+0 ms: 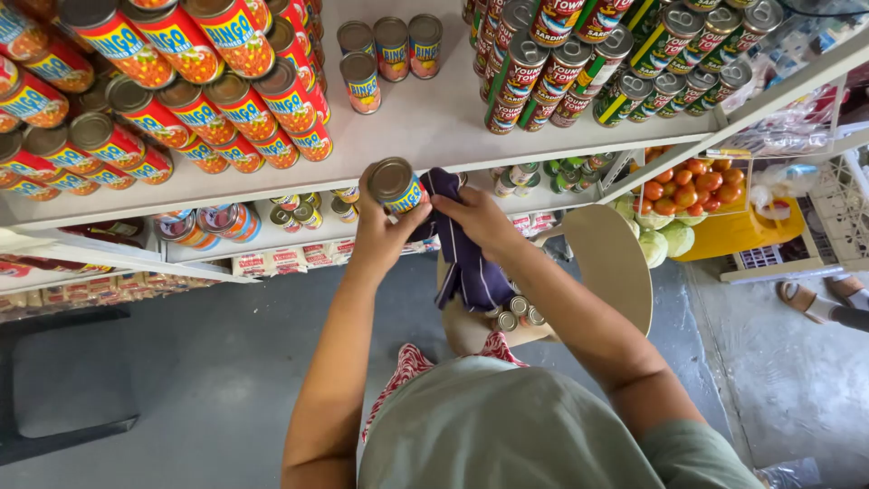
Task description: Wiping dust off canned food items with a cloth and organizing them on grocery store shelves.
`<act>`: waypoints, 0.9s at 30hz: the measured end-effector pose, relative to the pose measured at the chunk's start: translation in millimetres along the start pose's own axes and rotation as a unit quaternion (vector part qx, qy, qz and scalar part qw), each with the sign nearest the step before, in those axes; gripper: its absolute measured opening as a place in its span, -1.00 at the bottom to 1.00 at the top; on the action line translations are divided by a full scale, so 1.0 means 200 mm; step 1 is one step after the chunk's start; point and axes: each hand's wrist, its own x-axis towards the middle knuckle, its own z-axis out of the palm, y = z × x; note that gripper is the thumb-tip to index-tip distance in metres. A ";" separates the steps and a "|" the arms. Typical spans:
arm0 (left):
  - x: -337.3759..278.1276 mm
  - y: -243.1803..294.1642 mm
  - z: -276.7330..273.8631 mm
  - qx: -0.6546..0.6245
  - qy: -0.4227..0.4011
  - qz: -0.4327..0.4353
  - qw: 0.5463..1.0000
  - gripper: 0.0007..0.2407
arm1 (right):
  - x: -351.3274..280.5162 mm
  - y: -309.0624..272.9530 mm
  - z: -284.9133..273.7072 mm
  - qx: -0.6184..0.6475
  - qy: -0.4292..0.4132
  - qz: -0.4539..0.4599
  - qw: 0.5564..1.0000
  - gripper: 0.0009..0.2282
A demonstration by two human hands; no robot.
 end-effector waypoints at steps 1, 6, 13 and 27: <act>0.05 0.01 0.00 0.000 -0.003 0.002 1.000 -0.21 | 0.06 -0.02 -0.01 0.002 0.002 -0.002 1.000 -0.63; 0.38 -0.23 0.05 0.077 0.079 -0.032 0.993 -0.22 | 0.46 -0.09 -0.06 -0.322 0.019 -0.160 0.933 -0.49; 0.73 -0.54 0.22 0.228 0.195 0.009 0.954 -0.36 | 1.07 -0.08 -0.03 -0.379 0.025 -0.119 0.917 -0.50; 0.79 -0.93 0.29 0.304 0.335 -0.008 0.892 -0.46 | 1.25 -0.01 0.05 -0.395 0.063 -0.096 0.911 -0.54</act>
